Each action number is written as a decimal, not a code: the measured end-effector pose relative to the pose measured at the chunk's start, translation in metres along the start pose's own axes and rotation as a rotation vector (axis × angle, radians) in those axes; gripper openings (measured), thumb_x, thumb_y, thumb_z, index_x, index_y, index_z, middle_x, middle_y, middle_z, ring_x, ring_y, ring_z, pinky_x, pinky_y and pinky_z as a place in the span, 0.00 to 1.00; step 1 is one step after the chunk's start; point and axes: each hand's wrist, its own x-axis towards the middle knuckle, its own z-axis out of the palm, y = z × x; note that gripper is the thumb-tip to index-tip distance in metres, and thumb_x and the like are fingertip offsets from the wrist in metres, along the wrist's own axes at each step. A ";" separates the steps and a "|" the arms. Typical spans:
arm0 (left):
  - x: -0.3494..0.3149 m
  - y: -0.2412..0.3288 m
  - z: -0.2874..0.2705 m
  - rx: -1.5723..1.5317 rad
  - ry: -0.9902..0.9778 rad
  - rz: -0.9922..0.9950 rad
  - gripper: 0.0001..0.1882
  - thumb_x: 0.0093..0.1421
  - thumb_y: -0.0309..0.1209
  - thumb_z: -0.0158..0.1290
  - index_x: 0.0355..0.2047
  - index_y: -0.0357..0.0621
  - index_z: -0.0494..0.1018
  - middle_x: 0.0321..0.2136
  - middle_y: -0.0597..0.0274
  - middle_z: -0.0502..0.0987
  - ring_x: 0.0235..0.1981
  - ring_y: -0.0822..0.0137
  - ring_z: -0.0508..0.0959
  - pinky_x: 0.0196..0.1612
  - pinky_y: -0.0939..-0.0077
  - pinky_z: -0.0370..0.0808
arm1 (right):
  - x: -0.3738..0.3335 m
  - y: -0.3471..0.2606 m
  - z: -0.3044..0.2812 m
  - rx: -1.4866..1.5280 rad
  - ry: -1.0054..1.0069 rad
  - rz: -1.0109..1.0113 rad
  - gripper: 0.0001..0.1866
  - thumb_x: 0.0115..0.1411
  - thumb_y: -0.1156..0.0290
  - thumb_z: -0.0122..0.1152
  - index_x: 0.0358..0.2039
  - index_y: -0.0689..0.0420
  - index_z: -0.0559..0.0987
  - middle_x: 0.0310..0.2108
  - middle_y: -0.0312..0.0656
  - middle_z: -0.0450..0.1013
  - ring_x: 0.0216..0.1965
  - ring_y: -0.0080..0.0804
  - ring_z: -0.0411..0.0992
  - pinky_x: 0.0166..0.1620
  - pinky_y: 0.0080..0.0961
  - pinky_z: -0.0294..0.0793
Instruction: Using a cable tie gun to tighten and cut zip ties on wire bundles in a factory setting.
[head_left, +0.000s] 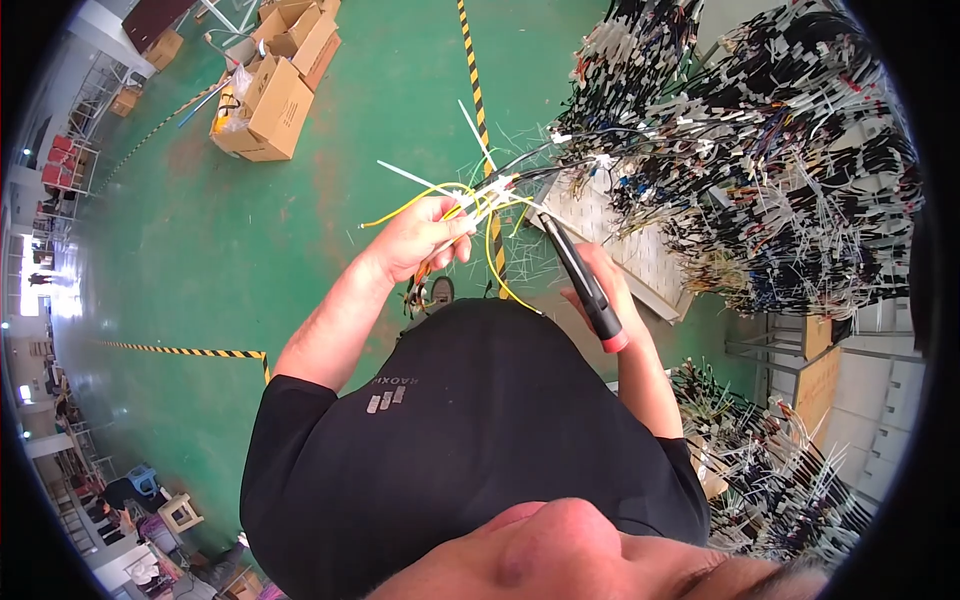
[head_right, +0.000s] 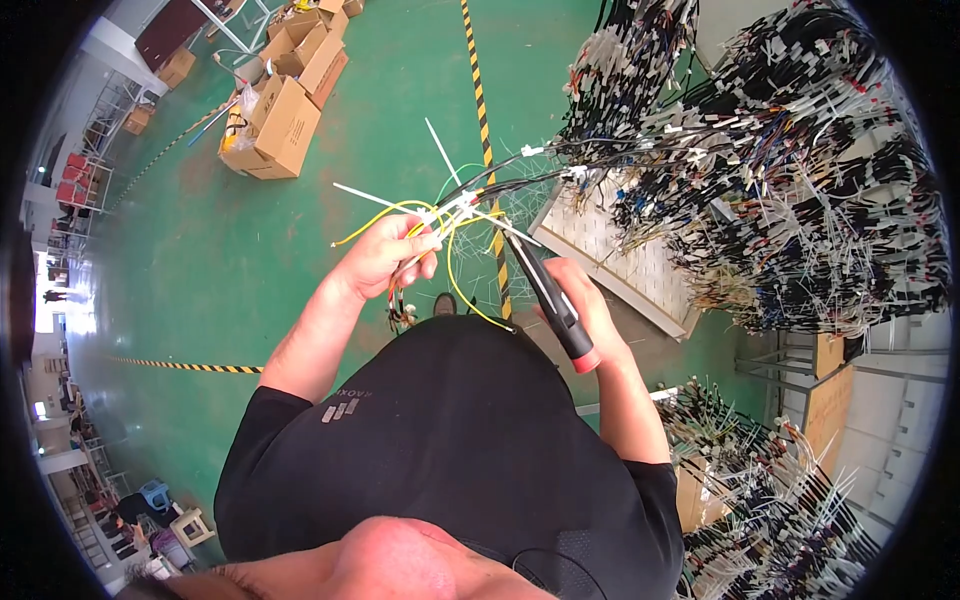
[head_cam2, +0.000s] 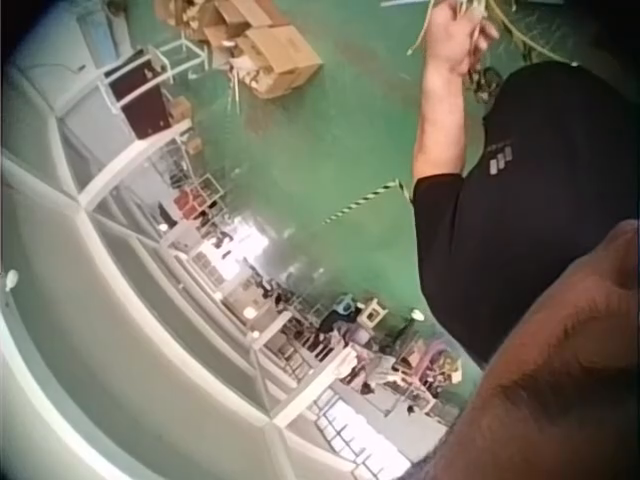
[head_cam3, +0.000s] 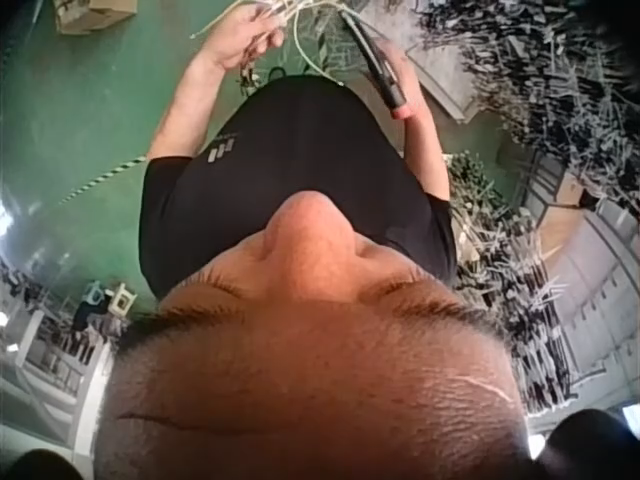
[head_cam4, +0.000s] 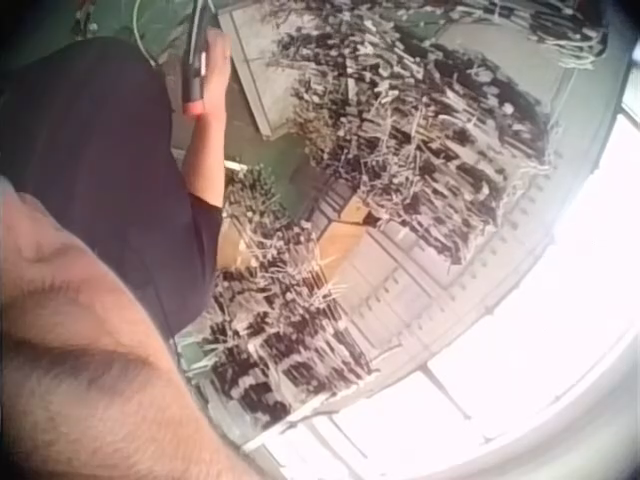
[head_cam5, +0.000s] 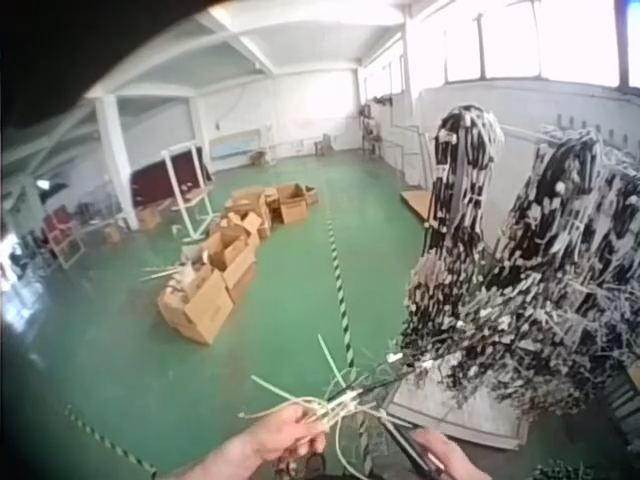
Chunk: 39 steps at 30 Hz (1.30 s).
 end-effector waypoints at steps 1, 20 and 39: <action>0.002 -0.001 0.000 0.003 -0.003 0.020 0.11 0.73 0.36 0.56 0.42 0.40 0.74 0.24 0.59 0.81 0.14 0.79 0.72 0.18 0.87 0.67 | -0.007 0.012 -0.006 0.018 -0.090 0.100 0.29 0.53 0.75 0.73 0.56 0.58 0.76 0.50 0.48 0.75 0.54 0.50 0.75 0.59 0.37 0.74; 0.023 -0.034 0.012 -0.016 0.011 -0.002 0.18 0.68 0.42 0.64 0.49 0.43 0.76 0.25 0.76 0.68 0.23 0.83 0.65 0.24 0.84 0.62 | 0.007 -0.024 -0.029 -0.061 -0.206 0.128 0.20 0.57 0.73 0.64 0.51 0.60 0.78 0.46 0.47 0.77 0.49 0.50 0.76 0.54 0.37 0.75; 0.018 -0.033 0.020 0.056 0.021 0.086 0.19 0.77 0.42 0.50 0.57 0.41 0.74 0.38 0.63 0.81 0.27 0.77 0.78 0.29 0.83 0.75 | -0.017 0.004 -0.030 0.148 0.014 0.042 0.23 0.56 0.74 0.69 0.53 0.59 0.80 0.46 0.45 0.79 0.51 0.42 0.78 0.59 0.37 0.74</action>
